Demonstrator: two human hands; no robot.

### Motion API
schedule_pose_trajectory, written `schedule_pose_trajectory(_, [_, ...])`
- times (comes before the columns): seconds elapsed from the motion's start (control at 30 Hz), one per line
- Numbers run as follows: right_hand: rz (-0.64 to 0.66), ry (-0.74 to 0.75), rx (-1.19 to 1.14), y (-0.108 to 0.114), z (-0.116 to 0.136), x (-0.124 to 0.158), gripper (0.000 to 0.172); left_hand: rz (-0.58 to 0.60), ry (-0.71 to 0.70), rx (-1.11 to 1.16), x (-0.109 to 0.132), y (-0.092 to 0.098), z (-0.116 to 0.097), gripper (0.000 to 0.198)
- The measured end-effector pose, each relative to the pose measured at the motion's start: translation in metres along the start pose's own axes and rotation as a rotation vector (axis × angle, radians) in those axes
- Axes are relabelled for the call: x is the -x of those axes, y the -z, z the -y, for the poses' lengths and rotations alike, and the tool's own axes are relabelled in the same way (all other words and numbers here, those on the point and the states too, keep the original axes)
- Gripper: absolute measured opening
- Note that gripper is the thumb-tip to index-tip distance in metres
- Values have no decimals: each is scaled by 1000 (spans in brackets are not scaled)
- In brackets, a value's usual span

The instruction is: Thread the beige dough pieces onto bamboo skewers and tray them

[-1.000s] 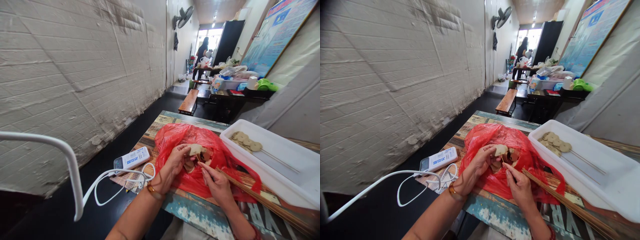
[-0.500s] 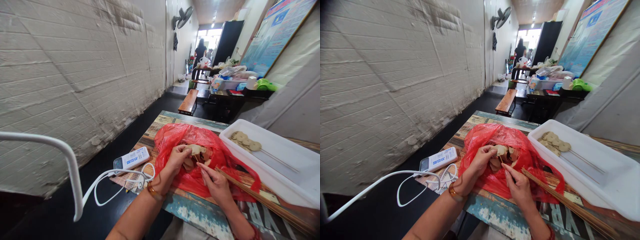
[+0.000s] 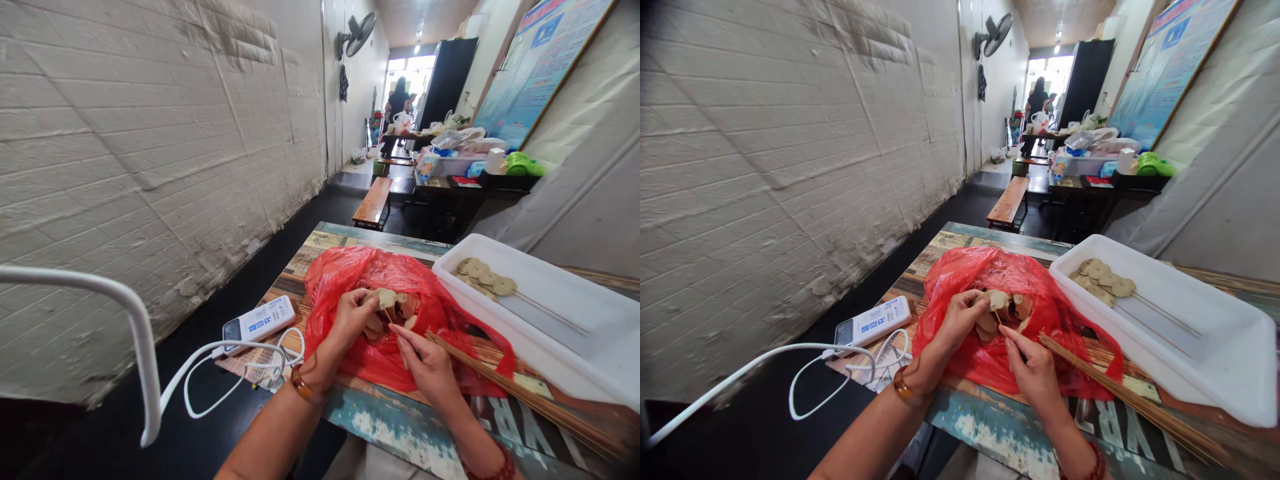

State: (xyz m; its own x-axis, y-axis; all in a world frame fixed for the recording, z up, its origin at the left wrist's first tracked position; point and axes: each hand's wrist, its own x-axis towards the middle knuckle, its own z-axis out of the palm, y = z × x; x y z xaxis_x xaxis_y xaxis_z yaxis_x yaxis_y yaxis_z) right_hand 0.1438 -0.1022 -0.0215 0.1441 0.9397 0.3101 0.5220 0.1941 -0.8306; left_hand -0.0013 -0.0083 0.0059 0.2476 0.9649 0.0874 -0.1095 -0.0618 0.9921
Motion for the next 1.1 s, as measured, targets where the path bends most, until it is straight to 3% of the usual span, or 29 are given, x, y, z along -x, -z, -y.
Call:
schedule_pose_trajectory(0.13, [13,-11,-4,0,-1,0,39,47,49,45,0,1,-1,25])
schedule_pose_trajectory(0.37, [19,-49,-28,0,-2,0,41,17,86,185,-3,1,2,24])
schedule_pose_trajectory(0.8, [49,-50,-23,0,-2,1,41,85,111,250,-2,3,5,28])
schedule_pose_trajectory(1.1, [56,-45,-17,0,-3,0,44,54,122,244,-2,2,2,28])
